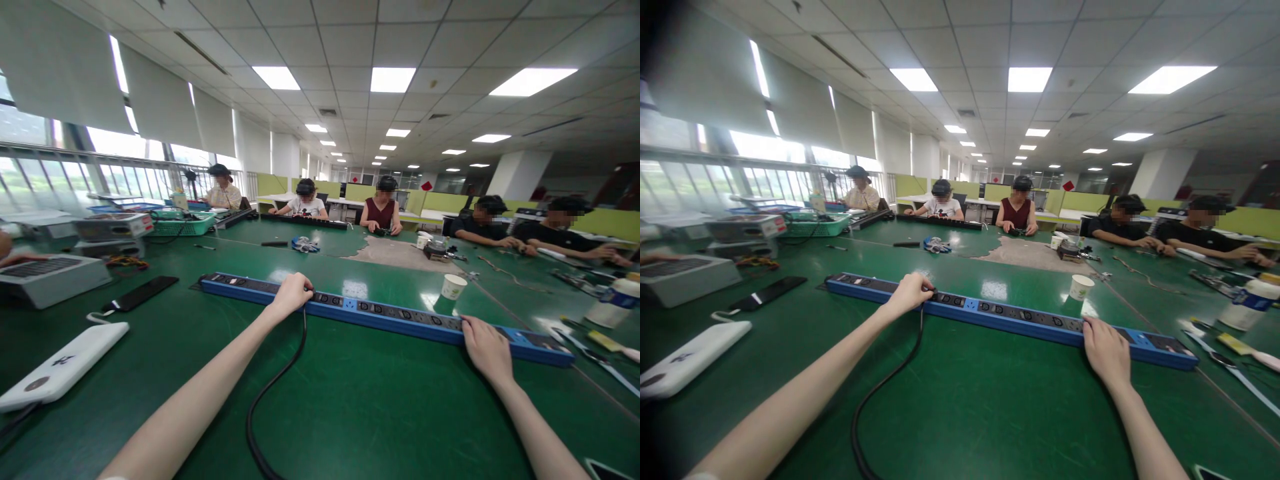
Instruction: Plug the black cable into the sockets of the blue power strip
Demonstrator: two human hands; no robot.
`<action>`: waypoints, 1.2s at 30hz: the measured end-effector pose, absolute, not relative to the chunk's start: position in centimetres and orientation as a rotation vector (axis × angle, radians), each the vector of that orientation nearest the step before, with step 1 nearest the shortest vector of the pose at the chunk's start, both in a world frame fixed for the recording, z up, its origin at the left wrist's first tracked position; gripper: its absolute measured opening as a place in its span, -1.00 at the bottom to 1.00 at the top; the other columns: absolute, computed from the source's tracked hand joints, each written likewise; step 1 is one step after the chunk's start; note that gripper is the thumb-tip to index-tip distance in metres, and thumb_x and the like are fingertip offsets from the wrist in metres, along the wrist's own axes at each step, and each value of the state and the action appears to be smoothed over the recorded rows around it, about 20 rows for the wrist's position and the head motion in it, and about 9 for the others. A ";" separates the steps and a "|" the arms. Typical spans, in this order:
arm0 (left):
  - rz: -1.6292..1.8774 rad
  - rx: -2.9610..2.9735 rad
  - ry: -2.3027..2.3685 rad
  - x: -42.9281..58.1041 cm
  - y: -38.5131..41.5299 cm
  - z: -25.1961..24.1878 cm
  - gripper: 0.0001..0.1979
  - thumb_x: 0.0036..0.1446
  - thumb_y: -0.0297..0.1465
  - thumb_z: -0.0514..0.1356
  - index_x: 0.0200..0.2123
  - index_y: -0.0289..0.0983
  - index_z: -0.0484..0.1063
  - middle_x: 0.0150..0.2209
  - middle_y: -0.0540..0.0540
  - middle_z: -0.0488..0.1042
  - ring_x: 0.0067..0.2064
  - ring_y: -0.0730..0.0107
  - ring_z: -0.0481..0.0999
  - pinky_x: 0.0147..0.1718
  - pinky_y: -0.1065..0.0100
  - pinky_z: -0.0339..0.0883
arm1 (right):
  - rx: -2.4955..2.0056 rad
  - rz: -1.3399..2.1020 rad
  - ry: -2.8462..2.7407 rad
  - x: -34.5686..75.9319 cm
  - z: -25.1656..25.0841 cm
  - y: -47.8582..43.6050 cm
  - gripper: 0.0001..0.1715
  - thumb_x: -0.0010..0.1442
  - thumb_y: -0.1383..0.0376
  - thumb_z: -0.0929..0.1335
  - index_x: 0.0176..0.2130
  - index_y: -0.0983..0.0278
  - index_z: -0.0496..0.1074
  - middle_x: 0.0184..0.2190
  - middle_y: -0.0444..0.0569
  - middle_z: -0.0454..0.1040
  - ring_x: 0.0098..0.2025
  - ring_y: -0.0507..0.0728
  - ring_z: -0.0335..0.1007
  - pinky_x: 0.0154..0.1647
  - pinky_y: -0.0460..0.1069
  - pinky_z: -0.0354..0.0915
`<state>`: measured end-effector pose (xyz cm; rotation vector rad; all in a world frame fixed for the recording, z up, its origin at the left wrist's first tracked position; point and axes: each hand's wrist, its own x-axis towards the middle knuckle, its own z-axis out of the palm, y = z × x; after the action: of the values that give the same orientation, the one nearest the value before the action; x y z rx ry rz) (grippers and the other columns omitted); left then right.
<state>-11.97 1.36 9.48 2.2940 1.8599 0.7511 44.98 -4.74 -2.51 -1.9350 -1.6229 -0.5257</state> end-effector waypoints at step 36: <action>1.077 2.400 2.031 -9.9 -2.3 13.5 -0.57 0.42 -0.20 0.07 0.26 -0.23 0.31 -0.18 -0.21 0.63 -0.11 0.04 0.65 -0.08 0.26 0.36 | -1.975 -0.507 -1.604 44.4 -2.0 -5.0 -0.37 0.46 0.07 0.02 0.17 0.17 0.47 0.19 0.06 0.52 0.24 0.28 0.35 0.20 0.19 0.18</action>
<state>-9.92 -2.34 13.54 2.3998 2.0313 1.0775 44.42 -5.00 -2.03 -1.9749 -1.6039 -0.5065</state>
